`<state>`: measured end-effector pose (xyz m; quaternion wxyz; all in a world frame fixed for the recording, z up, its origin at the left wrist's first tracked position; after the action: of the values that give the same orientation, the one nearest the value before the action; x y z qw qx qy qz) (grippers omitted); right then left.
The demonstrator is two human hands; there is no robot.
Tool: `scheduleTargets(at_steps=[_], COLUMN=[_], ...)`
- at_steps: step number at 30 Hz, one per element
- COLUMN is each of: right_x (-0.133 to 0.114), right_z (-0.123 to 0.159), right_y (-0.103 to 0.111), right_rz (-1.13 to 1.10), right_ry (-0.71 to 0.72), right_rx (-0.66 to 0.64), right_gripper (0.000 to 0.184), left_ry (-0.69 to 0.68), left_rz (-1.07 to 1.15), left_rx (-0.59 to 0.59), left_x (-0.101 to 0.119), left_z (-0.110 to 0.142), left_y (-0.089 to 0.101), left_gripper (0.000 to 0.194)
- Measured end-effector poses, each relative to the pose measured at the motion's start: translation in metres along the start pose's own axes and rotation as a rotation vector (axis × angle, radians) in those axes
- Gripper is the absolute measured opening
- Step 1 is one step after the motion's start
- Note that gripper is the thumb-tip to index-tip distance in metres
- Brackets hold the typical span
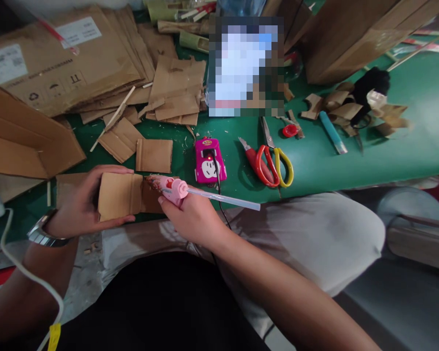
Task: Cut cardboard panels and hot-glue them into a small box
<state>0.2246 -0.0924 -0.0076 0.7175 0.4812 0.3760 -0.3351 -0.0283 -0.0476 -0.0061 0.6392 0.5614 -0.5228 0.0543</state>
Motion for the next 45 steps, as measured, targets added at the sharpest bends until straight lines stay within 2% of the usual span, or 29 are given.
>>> scheduleTargets(at_steps=[12,27,38,45], right_x=[-0.0016,0.0008,0.0013,-0.0002], right_z=[-0.0008,-0.0043,-0.0084,-0.006], right_y=[0.0,-0.0015,-0.0037,-0.0013], right_rz=[-0.034,0.062,0.062,0.08], right_ry=[0.024,0.117,0.116,0.101], right_rx=[0.025,0.048,-0.038,0.015], right_gripper=[0.023,0.033,0.035,0.024], left_ry=[-0.001,0.006,0.036,0.045], left_rz=[0.003,0.007,0.012,0.002], left_rx=[-0.01,-0.003,0.001,-0.001], left_x=[-0.0012,-0.0019,-0.0008,-0.0002], left_z=[-0.0002,0.0009,0.0026,0.0026], left_y=[-0.0016,-0.0007,0.0001,0.0004], left_gripper=[0.085,0.086,0.086,0.085])
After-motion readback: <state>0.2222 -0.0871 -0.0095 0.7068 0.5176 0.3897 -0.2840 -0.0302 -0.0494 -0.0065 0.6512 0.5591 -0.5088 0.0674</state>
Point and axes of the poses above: each hand's wrist, its own z-axis away from the middle knuckle, its own y-axis out of the back of the hand, x = y × z, the point moved 3 cm from there along -z, towards the middle knuckle, and after that the axes turned 6 degrees about z, right-handed, at the moved point
